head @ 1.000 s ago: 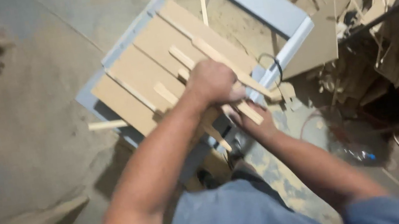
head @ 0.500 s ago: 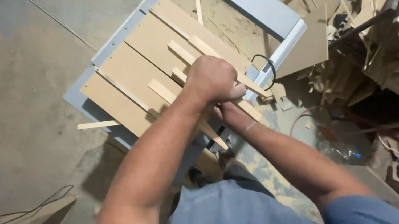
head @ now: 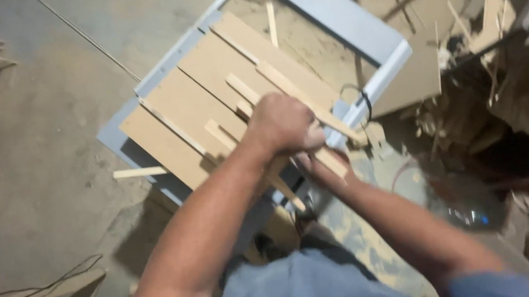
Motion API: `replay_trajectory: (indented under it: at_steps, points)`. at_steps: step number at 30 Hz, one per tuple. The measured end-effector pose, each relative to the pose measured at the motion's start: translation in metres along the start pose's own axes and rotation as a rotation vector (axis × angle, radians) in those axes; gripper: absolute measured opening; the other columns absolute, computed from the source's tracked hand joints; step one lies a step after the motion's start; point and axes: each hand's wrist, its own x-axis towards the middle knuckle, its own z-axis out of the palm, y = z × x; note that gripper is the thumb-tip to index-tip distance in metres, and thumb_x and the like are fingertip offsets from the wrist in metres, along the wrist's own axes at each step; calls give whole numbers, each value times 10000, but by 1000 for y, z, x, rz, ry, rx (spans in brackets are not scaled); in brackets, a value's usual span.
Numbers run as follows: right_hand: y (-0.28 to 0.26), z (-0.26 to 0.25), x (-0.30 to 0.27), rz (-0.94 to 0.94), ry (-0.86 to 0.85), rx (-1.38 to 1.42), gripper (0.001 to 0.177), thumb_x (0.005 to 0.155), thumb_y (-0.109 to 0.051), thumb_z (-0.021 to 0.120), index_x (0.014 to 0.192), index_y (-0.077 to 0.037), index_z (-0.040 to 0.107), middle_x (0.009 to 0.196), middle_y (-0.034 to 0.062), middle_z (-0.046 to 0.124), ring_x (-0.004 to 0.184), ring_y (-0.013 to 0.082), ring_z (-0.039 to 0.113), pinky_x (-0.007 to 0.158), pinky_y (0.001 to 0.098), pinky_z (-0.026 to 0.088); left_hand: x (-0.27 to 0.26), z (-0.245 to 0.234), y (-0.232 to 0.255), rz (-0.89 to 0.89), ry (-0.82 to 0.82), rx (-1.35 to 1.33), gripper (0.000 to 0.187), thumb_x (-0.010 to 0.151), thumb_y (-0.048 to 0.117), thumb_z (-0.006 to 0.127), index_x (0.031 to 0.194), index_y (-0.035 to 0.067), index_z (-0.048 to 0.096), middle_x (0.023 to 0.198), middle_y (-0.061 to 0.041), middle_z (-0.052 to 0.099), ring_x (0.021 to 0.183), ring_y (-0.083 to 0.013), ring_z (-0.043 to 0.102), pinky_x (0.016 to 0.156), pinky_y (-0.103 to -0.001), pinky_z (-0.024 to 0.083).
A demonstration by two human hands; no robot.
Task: Sanding wooden slats and assembling them into a cross-shaped wooden structure.
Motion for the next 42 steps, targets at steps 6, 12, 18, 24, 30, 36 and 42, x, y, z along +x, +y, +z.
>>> replay_trajectory:
  at_steps: [6, 12, 18, 24, 30, 36, 42]
  points:
    - [90, 76, -29, -69, 415, 10, 402, 904, -438, 762, 1061, -69, 785, 1047, 183, 771, 950, 324, 758, 703, 434, 632, -4, 8, -3, 10, 24, -13, 327, 809, 541, 542, 868, 351, 802, 762, 20, 764, 852, -246, 765, 753, -436, 601]
    - [96, 117, -5, 436, -199, 785, 636, 983, -596, 412, 1416, -161, 578, 1402, 75, 594, 1285, 182, 561, 1152, 387, 387, -3, 40, -9, -38, 129, -56, 421, 774, 649, 476, 709, 346, 761, 640, 6, 704, 746, -271, 749, 642, -449, 578]
    - [173, 157, 59, 529, -190, 2011, 480, 1037, -321, 478, 1255, 62, 667, 1123, 271, 737, 1031, 336, 741, 1015, 459, 540, -31, 0, -3, -16, 107, -10, 505, 818, 717, 433, 769, 347, 774, 686, 18, 732, 787, -212, 761, 700, -397, 590]
    - [28, 23, -22, 390, -14, 44, 640, 885, -707, 602, 1285, -217, 702, 1271, 23, 731, 1192, 201, 687, 1045, 373, 548, 6, 26, -17, -11, 75, -24, 461, 793, 675, 508, 824, 315, 793, 747, -15, 756, 835, -259, 766, 734, -452, 601]
    - [23, 50, 58, 266, -97, -127, 444, 976, -579, 382, 949, -302, 728, 1019, -41, 781, 1126, 157, 714, 970, 433, 543, 0, 7, -7, -23, 133, 42, 330, 824, 523, 502, 774, 353, 780, 684, 25, 732, 778, -244, 761, 684, -423, 595]
    - [10, 25, -11, 232, 120, -158, 396, 972, -593, 542, 993, -219, 670, 917, 13, 746, 1010, 199, 752, 878, 365, 580, -1, 10, -11, -22, 92, 12, 344, 793, 552, 520, 787, 337, 789, 671, 13, 724, 779, -247, 756, 702, -430, 602]
    - [93, 74, -23, -404, 337, -228, 229, 925, -269, 699, 1024, -90, 802, 1020, 131, 796, 1173, 258, 697, 919, 387, 600, -12, 5, -14, -43, 34, 48, 355, 871, 504, 476, 802, 353, 790, 669, 35, 727, 785, -218, 764, 742, -394, 602]
